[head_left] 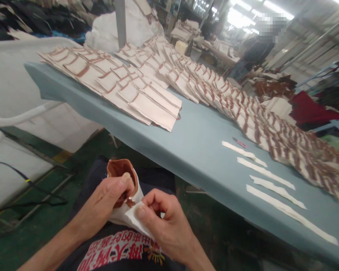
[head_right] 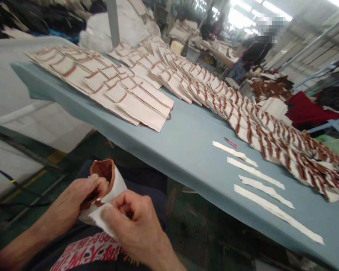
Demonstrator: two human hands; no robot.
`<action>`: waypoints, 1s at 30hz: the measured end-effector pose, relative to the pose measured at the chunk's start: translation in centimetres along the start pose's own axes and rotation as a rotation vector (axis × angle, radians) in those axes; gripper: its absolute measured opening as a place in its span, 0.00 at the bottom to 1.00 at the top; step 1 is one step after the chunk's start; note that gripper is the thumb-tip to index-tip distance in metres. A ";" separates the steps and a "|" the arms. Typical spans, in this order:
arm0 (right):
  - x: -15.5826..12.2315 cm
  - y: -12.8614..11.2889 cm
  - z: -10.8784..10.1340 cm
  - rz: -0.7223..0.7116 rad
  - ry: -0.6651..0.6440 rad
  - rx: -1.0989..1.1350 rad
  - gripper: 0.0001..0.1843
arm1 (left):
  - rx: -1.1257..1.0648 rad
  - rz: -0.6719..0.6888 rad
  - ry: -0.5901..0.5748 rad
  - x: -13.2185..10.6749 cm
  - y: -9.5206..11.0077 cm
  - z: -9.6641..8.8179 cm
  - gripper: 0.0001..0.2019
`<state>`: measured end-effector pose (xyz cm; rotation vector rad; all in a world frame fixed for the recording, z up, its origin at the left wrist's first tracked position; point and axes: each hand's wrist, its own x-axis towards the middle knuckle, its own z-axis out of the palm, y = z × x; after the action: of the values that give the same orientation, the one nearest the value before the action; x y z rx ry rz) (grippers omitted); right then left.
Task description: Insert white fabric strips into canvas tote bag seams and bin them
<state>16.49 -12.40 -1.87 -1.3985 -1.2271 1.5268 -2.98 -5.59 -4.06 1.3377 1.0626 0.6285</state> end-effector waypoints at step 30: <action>0.9 6.6 1.2 -0.250 0.024 -0.202 0.14 | 0.209 -0.035 -0.192 -2.0 -3.0 -2.4 0.22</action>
<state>15.81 -13.68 -8.46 -1.3267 -1.5132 1.2393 -6.59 -6.74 -6.25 1.5244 1.0128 0.3616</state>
